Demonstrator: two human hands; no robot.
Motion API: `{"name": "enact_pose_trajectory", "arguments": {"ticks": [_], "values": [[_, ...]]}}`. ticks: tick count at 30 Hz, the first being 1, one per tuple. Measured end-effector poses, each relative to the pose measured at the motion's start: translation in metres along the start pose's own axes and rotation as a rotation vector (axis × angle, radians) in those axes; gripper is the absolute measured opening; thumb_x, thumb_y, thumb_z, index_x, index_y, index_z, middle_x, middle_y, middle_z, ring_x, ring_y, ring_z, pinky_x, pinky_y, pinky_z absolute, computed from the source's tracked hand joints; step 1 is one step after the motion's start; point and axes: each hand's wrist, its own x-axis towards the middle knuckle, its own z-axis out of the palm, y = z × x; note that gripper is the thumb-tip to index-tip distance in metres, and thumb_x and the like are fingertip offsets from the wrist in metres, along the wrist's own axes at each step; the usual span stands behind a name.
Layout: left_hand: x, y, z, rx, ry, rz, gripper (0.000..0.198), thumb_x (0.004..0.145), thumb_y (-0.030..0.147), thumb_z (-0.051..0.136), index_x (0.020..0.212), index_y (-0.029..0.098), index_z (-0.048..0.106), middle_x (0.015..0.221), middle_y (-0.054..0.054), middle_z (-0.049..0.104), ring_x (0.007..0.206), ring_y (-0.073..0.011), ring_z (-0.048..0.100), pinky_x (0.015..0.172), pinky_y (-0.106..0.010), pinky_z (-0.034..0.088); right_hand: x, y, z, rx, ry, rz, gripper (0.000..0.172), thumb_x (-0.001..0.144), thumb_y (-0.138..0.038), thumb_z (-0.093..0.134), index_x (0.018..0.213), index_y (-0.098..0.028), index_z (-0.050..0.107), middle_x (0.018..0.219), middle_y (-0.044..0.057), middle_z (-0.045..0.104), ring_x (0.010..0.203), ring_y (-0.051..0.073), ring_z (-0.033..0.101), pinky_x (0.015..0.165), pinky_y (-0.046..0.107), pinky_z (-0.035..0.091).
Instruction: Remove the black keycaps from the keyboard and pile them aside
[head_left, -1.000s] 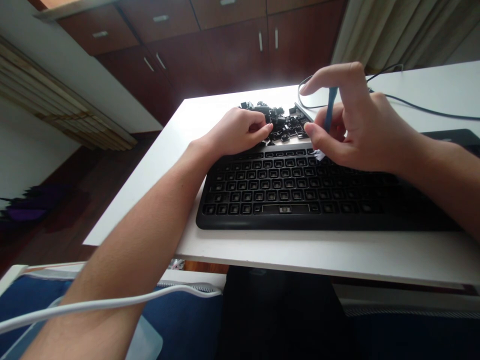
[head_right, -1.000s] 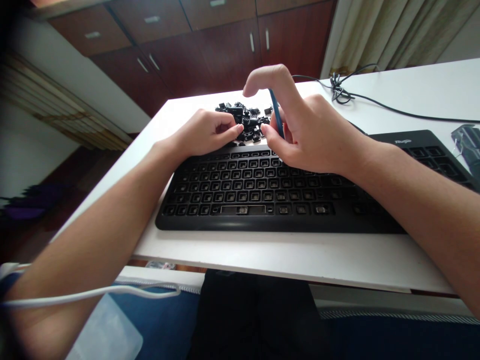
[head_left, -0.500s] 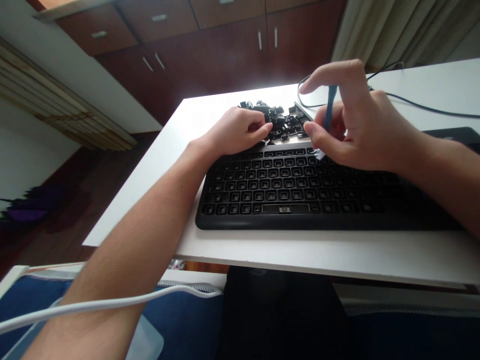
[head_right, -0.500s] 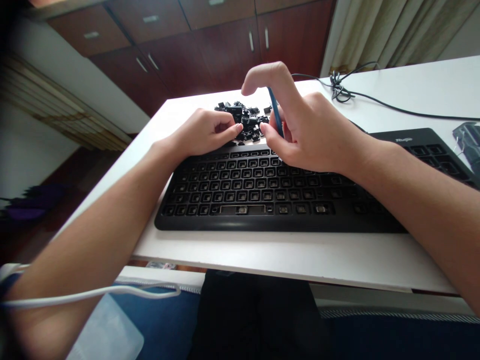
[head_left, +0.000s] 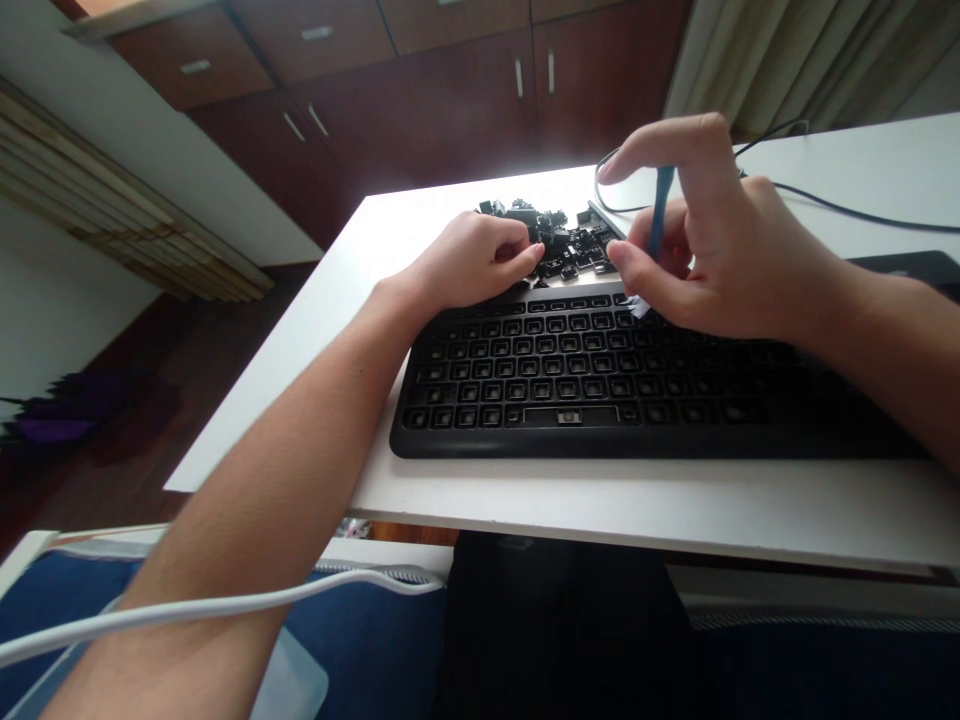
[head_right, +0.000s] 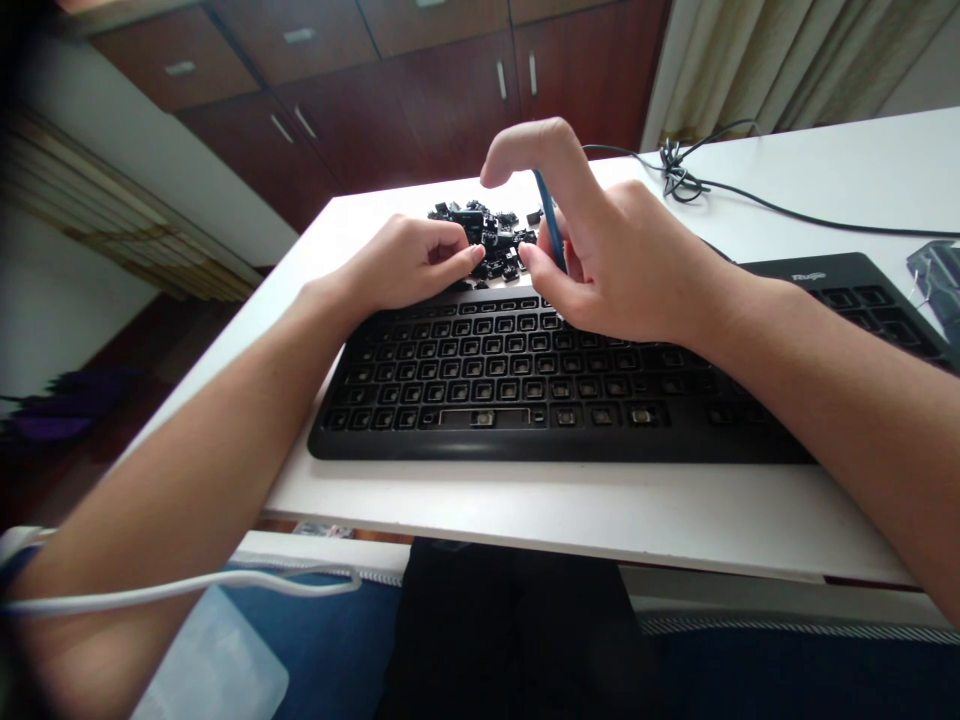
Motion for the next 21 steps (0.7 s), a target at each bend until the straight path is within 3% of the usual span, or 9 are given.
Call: {"name": "enact_pose_trajectory", "arguments": {"ticks": [11,21], "values": [[0.0001,-0.0002,-0.0002,-0.005,0.003,0.003,0.037,0.095,0.044,0.052,0.069,0.020,0.064,0.057,-0.001,0.056,0.055,-0.0136,0.042,0.058,-0.031,0.034,-0.0008,0.0029,0.0017,-0.007,0.018,-0.022,0.054,0.095,-0.044,0.059,0.141,-0.029,0.036,0.077,-0.007,0.056,0.048,0.006,0.048,0.048,0.020,0.043],[-0.0001,0.0001,0.0003,-0.011,0.003,-0.001,0.036,0.095,0.042,0.052,0.070,0.019,0.065,0.058,-0.001,0.056,0.055,-0.0131,0.042,0.060,-0.031,0.034,-0.0014,0.0013,0.0014,-0.003,0.009,0.001,0.054,0.095,-0.044,0.061,0.142,-0.030,0.037,0.078,-0.006,0.057,0.050,0.007,0.050,0.052,0.022,0.051]]}}
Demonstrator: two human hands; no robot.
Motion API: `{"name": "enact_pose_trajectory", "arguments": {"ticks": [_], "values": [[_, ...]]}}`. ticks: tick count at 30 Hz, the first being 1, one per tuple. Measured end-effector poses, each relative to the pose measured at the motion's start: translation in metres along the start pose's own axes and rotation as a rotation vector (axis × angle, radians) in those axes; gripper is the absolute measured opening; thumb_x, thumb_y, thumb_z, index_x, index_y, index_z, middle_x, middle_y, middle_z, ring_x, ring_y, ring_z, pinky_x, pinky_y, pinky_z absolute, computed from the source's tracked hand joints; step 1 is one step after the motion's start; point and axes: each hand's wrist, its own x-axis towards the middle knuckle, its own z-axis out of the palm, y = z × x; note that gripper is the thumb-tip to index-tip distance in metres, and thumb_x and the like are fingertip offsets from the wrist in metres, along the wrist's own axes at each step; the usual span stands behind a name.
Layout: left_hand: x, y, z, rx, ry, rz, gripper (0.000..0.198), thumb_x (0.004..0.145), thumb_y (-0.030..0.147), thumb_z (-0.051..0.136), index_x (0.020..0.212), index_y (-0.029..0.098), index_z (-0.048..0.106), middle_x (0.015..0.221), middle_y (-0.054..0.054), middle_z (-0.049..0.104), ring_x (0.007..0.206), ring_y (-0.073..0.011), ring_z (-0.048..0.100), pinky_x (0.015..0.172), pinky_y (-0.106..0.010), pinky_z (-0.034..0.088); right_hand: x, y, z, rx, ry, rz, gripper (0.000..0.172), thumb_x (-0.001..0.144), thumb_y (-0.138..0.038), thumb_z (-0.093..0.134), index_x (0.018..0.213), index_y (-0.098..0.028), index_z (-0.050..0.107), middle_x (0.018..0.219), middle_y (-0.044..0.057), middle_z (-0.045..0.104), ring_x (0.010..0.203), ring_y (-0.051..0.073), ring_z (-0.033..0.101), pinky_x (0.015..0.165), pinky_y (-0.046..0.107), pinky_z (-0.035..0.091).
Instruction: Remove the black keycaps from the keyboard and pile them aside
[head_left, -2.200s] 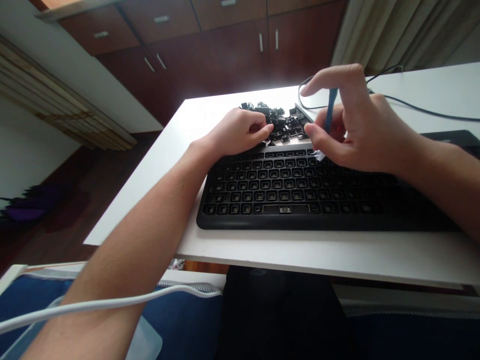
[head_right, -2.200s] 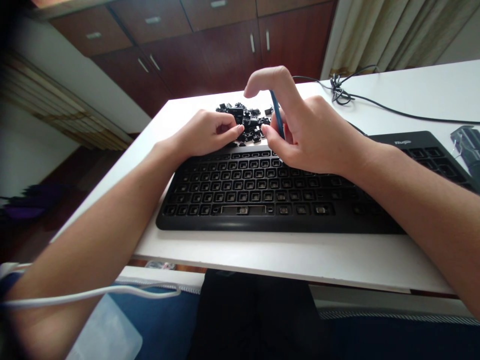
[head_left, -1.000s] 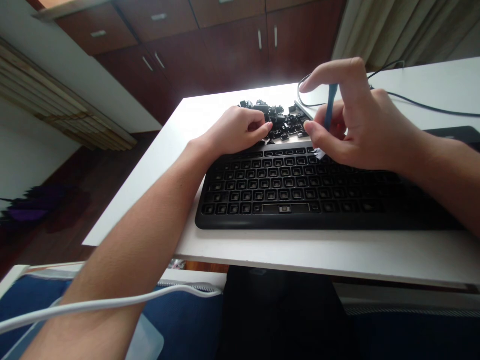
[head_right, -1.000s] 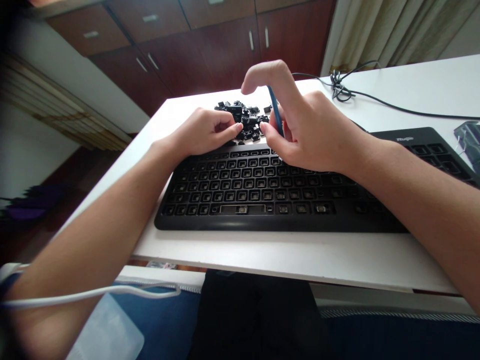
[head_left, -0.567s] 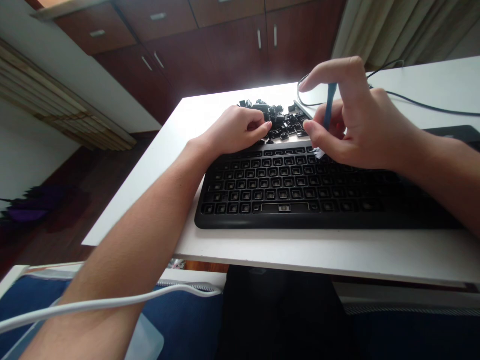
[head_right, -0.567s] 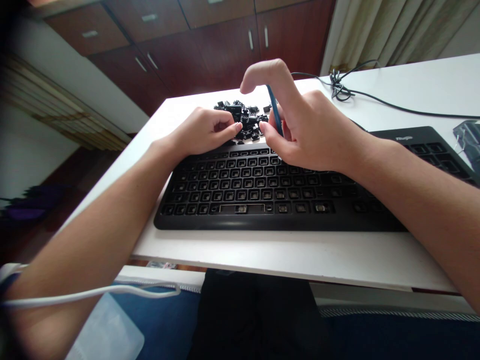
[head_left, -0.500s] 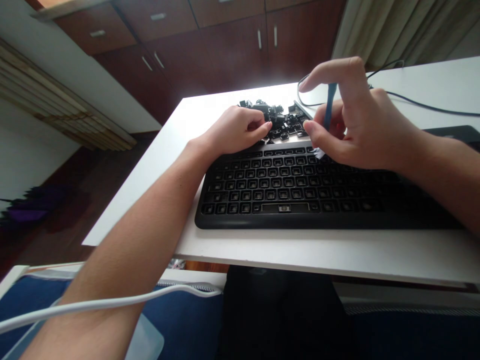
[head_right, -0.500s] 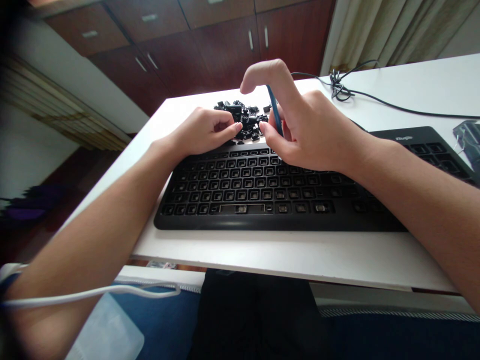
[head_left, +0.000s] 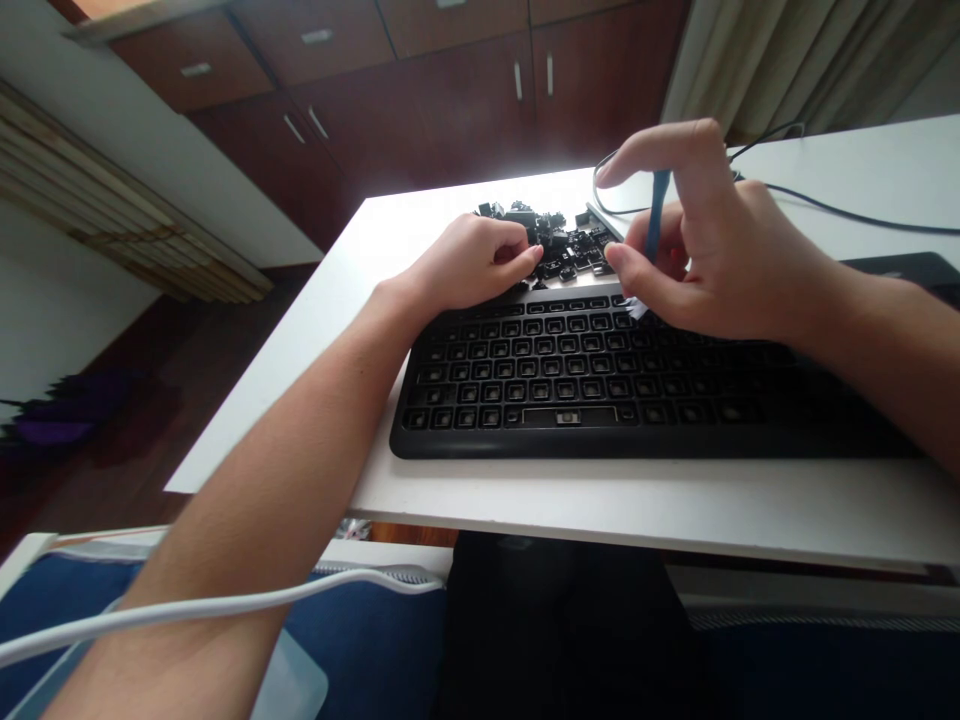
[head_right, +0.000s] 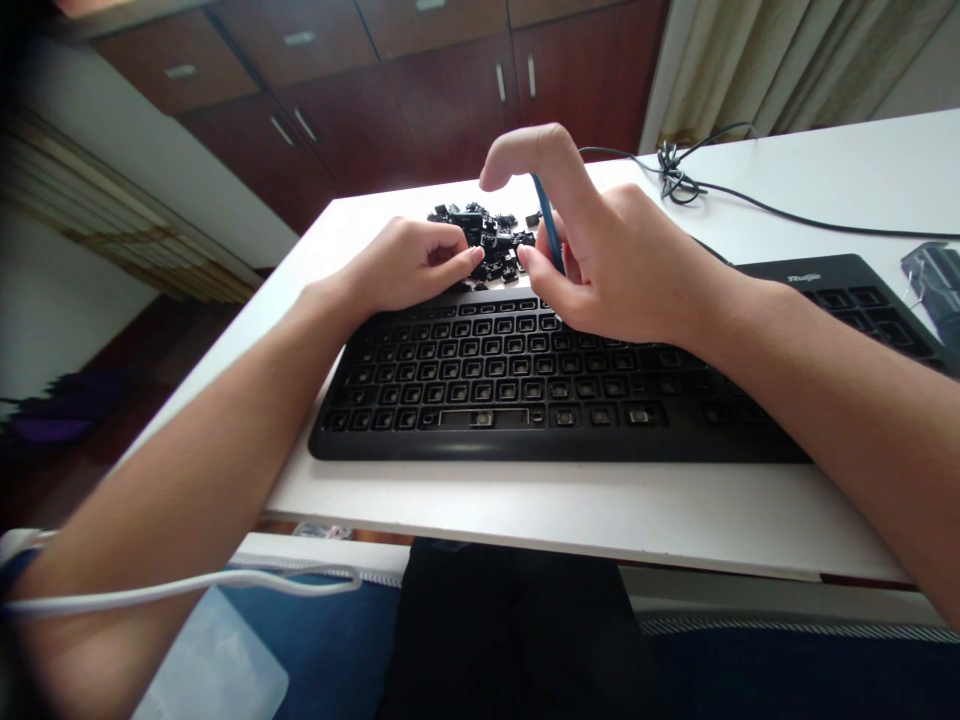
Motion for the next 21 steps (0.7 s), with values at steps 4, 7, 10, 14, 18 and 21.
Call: {"name": "enact_pose_trajectory", "arguments": {"ticks": [4,7,10,14,18,21], "values": [[-0.0002,0.0009,-0.0005,-0.002,-0.005,-0.006,0.036,0.095,0.042,0.052,0.070,0.019,0.065,0.058,-0.001,0.056,0.055,-0.0128,0.041,0.059,-0.031,0.033,-0.0001,0.0004,0.0000,-0.004,0.001,0.002,0.056,0.094,-0.039,0.062,0.143,-0.032,0.036,0.079,-0.006,0.057,0.049,0.008,0.051,0.054,0.025,0.053],[-0.0002,0.0011,-0.0007,-0.009,-0.007,-0.008,0.036,0.095,0.042,0.052,0.070,0.019,0.065,0.058,-0.001,0.056,0.055,-0.0127,0.041,0.059,-0.031,0.034,0.0004,0.0010,0.0002,0.008,0.006,0.001,0.057,0.093,-0.036,0.064,0.142,-0.030,0.037,0.079,-0.006,0.058,0.049,0.008,0.051,0.055,0.026,0.054],[-0.0001,0.0010,-0.0006,-0.014,-0.010,-0.008,0.037,0.095,0.042,0.052,0.070,0.018,0.065,0.058,-0.001,0.055,0.055,-0.0125,0.041,0.060,-0.031,0.034,0.0005,0.0009,0.0005,0.016,0.008,-0.002,0.056,0.092,-0.035,0.064,0.141,-0.027,0.038,0.077,-0.006,0.058,0.049,0.007,0.050,0.054,0.025,0.052],[-0.0001,0.0012,-0.0007,-0.010,-0.008,-0.007,0.037,0.095,0.041,0.052,0.070,0.018,0.065,0.058,-0.001,0.055,0.055,-0.0119,0.041,0.060,-0.031,0.033,0.0001,0.0005,0.0006,0.020,0.006,0.000,0.052,0.097,-0.045,0.059,0.141,-0.028,0.038,0.078,-0.007,0.057,0.050,0.006,0.052,0.058,0.024,0.054],[0.0001,0.0012,-0.0012,0.000,-0.013,-0.009,0.036,0.095,0.041,0.052,0.070,0.017,0.065,0.059,-0.001,0.056,0.055,-0.0118,0.041,0.061,-0.031,0.034,0.0005,0.0005,0.0004,0.033,0.004,-0.006,0.053,0.098,-0.052,0.055,0.142,-0.027,0.038,0.075,-0.007,0.056,0.055,0.008,0.058,0.063,0.025,0.059],[0.0002,0.0010,-0.0014,-0.002,-0.011,-0.004,0.036,0.095,0.040,0.052,0.070,0.017,0.065,0.058,0.000,0.056,0.055,-0.0117,0.042,0.060,-0.030,0.034,0.0010,0.0007,0.0003,0.041,0.003,-0.011,0.055,0.097,-0.049,0.059,0.143,-0.026,0.038,0.075,-0.006,0.057,0.058,0.011,0.062,0.066,0.028,0.062]]}}
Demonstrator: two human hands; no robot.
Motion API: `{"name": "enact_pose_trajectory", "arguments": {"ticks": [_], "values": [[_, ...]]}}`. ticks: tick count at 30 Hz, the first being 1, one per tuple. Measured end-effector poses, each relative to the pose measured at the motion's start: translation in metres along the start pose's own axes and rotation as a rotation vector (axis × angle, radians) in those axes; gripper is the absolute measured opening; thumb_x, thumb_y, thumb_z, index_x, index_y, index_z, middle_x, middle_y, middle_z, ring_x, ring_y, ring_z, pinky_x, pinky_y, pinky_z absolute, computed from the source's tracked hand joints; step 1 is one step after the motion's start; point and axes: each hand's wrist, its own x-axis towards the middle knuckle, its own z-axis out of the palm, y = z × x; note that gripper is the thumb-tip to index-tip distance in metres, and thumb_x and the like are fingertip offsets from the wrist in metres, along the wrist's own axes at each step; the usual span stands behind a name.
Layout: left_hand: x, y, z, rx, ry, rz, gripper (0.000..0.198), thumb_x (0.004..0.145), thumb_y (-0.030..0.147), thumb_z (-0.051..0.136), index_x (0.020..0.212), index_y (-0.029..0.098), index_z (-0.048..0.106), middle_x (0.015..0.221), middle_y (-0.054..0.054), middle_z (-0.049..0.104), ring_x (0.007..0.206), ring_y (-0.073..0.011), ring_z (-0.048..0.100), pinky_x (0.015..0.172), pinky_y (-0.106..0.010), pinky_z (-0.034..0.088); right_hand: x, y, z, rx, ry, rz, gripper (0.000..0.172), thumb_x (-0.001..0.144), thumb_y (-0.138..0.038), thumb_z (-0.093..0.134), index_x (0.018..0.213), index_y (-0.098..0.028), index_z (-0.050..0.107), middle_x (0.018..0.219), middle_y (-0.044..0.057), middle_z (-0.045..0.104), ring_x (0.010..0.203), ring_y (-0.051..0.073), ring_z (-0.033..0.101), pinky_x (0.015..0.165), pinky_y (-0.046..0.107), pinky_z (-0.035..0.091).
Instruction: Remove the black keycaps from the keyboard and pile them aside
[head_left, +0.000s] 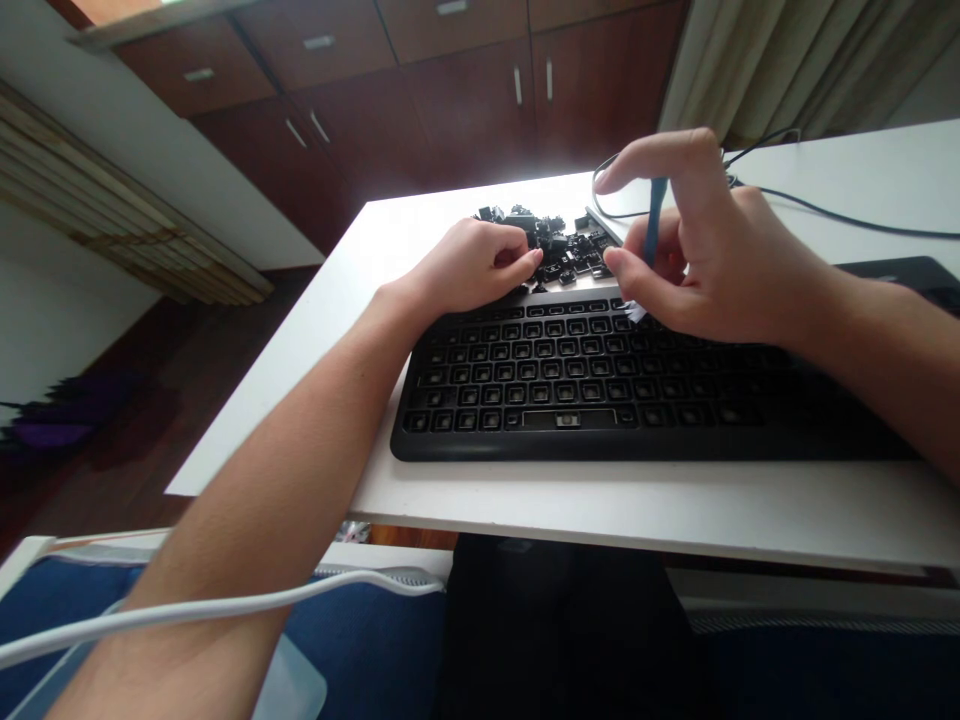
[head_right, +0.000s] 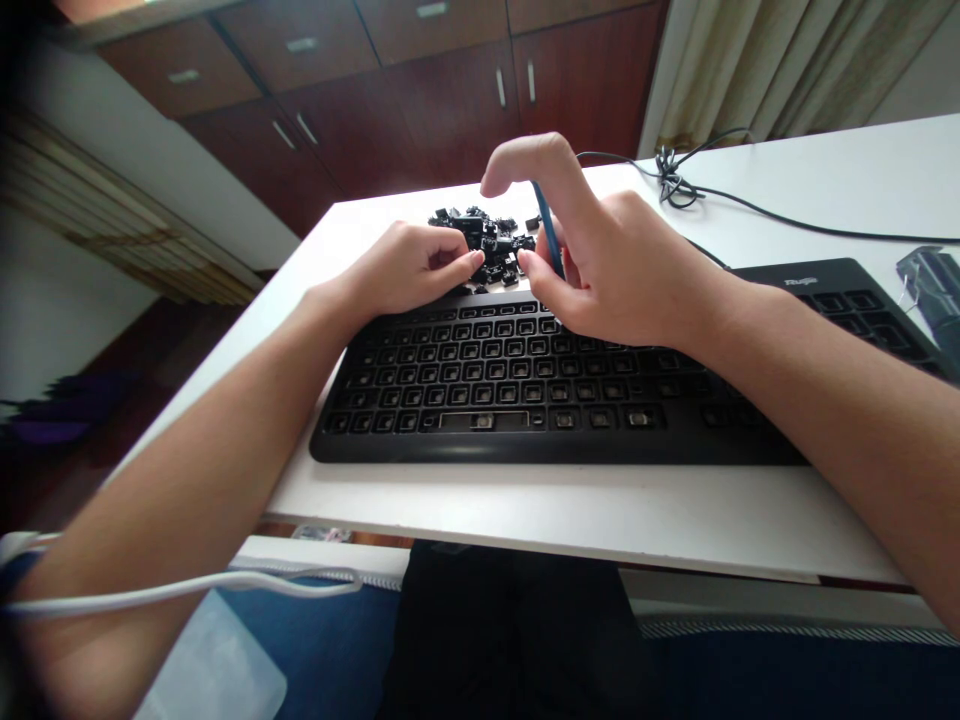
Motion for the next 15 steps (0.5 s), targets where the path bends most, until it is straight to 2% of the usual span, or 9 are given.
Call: {"name": "enact_pose_trajectory", "arguments": {"ticks": [5,10,15], "values": [[-0.0002,-0.0004,0.0003,0.000,0.001,0.000,0.036,0.095,0.040,0.052,0.070,0.017,0.065,0.058,0.000,0.056,0.055,-0.0117,0.042,0.061,-0.030,0.033,0.0001,0.0021,0.0008,0.011,0.013,-0.033,0.052,0.099,-0.048,0.057,0.143,-0.027,0.038,0.078,-0.005,0.059,0.056,0.010,0.060,0.063,0.027,0.063],[-0.0002,-0.0008,0.0005,-0.006,0.000,0.000,0.036,0.095,0.040,0.052,0.071,0.017,0.066,0.058,-0.001,0.056,0.055,-0.0115,0.041,0.061,-0.031,0.033,0.0003,0.0038,0.0014,0.037,0.021,-0.051,0.052,0.100,-0.051,0.055,0.143,-0.027,0.039,0.081,-0.004,0.061,0.061,0.011,0.063,0.068,0.028,0.063],[-0.0001,-0.0007,0.0003,-0.004,-0.004,0.002,0.037,0.095,0.040,0.052,0.071,0.016,0.066,0.059,-0.001,0.056,0.055,-0.0112,0.041,0.060,-0.030,0.033,0.0000,0.0036,0.0014,0.051,0.031,-0.049,0.050,0.100,-0.049,0.056,0.142,-0.028,0.040,0.082,-0.004,0.060,0.060,0.010,0.063,0.060,0.023,0.062]]}}
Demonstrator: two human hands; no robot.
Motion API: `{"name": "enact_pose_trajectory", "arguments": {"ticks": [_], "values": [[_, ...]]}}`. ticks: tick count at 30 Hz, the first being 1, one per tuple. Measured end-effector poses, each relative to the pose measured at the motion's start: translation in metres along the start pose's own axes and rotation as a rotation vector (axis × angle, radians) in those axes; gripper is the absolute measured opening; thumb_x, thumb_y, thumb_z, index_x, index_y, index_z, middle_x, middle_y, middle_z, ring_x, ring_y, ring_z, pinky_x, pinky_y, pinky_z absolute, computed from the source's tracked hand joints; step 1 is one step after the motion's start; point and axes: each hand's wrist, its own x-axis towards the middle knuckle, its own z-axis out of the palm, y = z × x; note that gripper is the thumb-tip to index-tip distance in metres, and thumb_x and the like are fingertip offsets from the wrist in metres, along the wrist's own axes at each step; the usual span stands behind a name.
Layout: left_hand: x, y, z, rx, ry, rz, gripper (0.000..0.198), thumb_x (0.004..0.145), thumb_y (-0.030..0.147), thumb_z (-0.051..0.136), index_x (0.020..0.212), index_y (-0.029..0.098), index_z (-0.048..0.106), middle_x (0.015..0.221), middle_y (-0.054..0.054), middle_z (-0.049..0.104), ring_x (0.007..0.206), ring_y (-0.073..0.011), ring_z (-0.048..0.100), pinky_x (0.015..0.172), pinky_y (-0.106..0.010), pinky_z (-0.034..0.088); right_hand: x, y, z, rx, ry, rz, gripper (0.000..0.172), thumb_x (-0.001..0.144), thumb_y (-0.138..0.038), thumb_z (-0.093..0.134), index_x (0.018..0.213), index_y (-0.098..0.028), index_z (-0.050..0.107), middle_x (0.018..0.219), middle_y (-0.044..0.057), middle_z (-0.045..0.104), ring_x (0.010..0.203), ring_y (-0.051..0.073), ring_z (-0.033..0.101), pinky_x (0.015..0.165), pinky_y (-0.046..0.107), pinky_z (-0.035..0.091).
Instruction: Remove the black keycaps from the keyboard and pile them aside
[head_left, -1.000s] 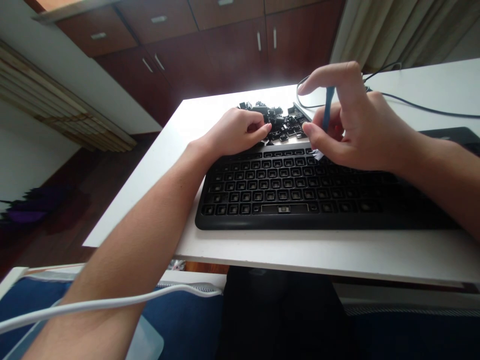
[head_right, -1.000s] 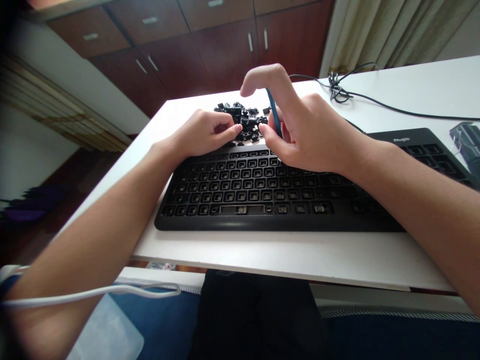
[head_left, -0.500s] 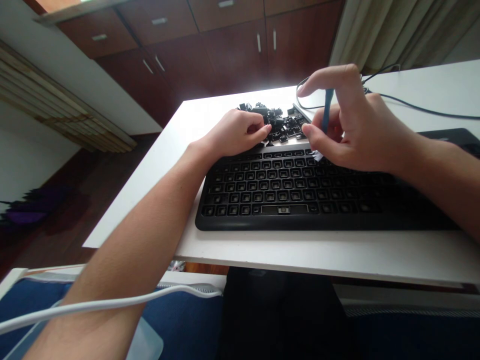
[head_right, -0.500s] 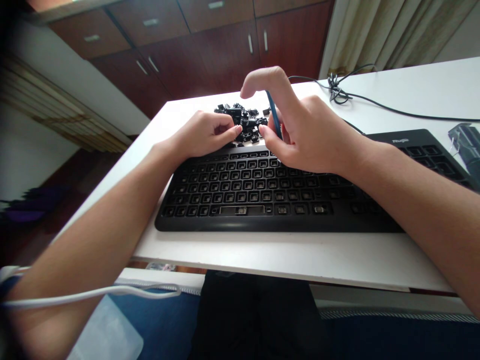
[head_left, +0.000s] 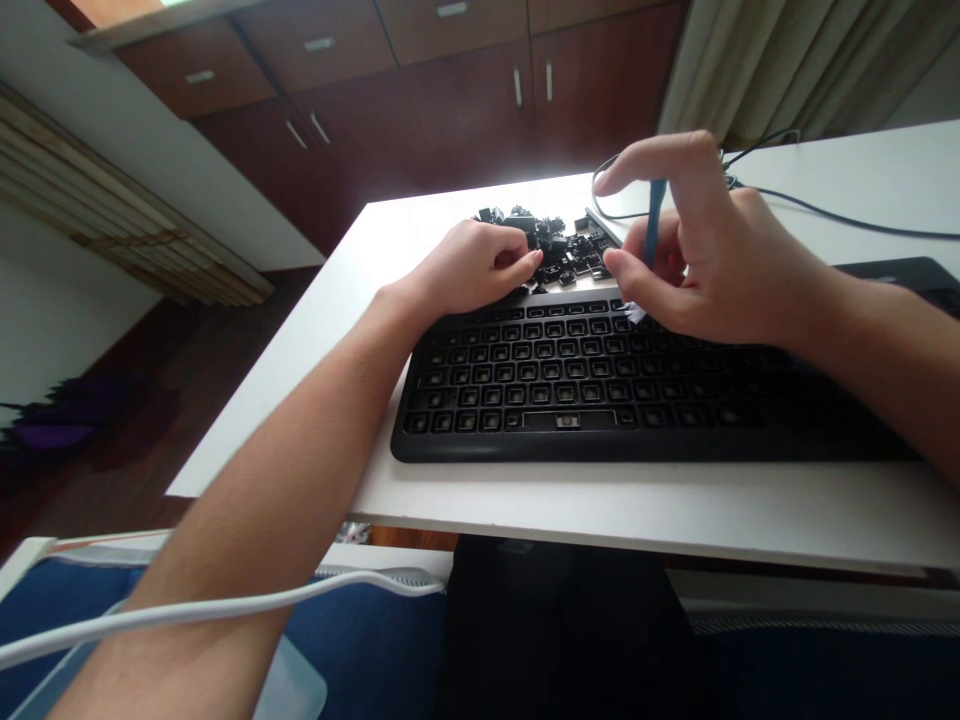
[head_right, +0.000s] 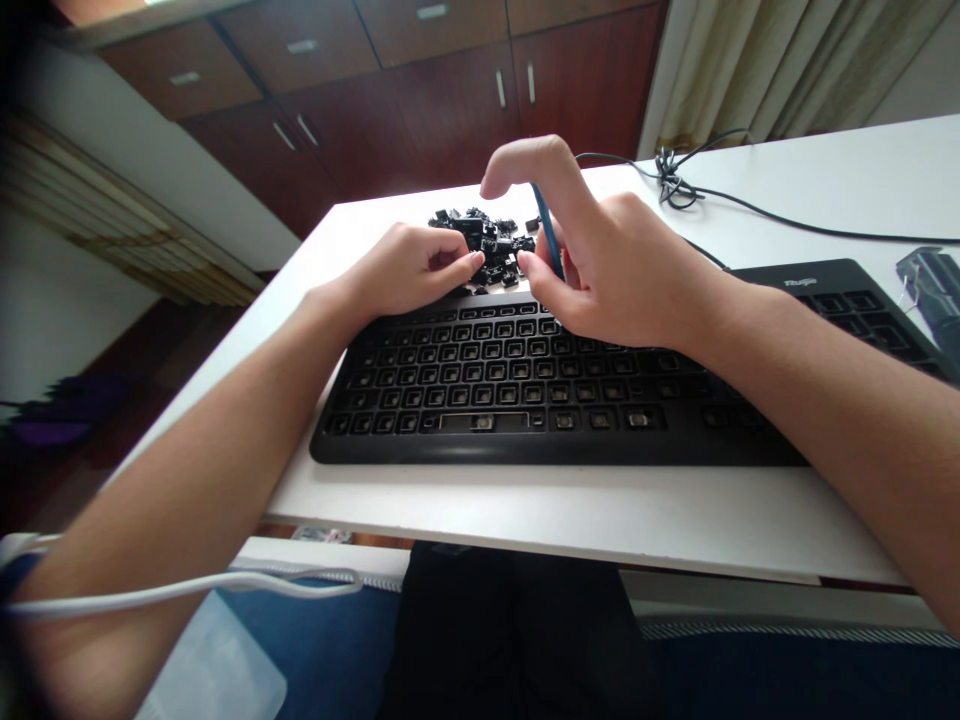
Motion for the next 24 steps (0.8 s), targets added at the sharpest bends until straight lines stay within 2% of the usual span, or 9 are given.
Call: {"name": "enact_pose_trajectory", "arguments": {"ticks": [5,13,20,24], "values": [[0.0000,0.0005,-0.0003,0.007,-0.002,-0.002,0.037,0.096,0.040,0.051,0.072,0.016,0.067,0.059,-0.001,0.057,0.055,-0.0116,0.042,0.061,-0.030,0.033,-0.0004,0.0002,-0.0001,0.028,0.003,-0.007,0.050,0.101,-0.049,0.056,0.142,-0.027,0.040,0.085,-0.003,0.062,0.065,0.010,0.066,0.059,0.022,0.062],[0.0001,0.0003,0.0001,0.007,0.003,-0.001,0.037,0.096,0.041,0.052,0.071,0.017,0.066,0.059,0.000,0.057,0.055,-0.0114,0.042,0.060,-0.030,0.033,-0.0010,0.0010,0.0007,0.103,-0.027,0.040,0.054,0.100,-0.050,0.058,0.145,-0.026,0.040,0.100,0.001,0.068,0.087,0.016,0.072,0.072,0.026,0.064],[0.0002,-0.0001,0.0002,0.002,0.004,0.001,0.036,0.095,0.041,0.053,0.071,0.017,0.065,0.059,0.000,0.057,0.054,-0.0108,0.041,0.059,-0.030,0.033,-0.0025,0.0009,0.0008,0.072,-0.007,0.010,0.052,0.101,-0.046,0.057,0.146,-0.027,0.040,0.097,-0.002,0.068,0.083,0.015,0.073,0.076,0.029,0.064],[-0.0001,0.0001,0.0001,0.002,0.002,-0.003,0.037,0.095,0.041,0.052,0.071,0.017,0.066,0.058,0.000,0.056,0.054,-0.0110,0.040,0.059,-0.030,0.033,-0.0023,-0.0007,0.0001,0.031,-0.004,0.003,0.050,0.101,-0.048,0.055,0.144,-0.027,0.039,0.091,-0.003,0.066,0.076,0.013,0.072,0.072,0.026,0.064]]}}
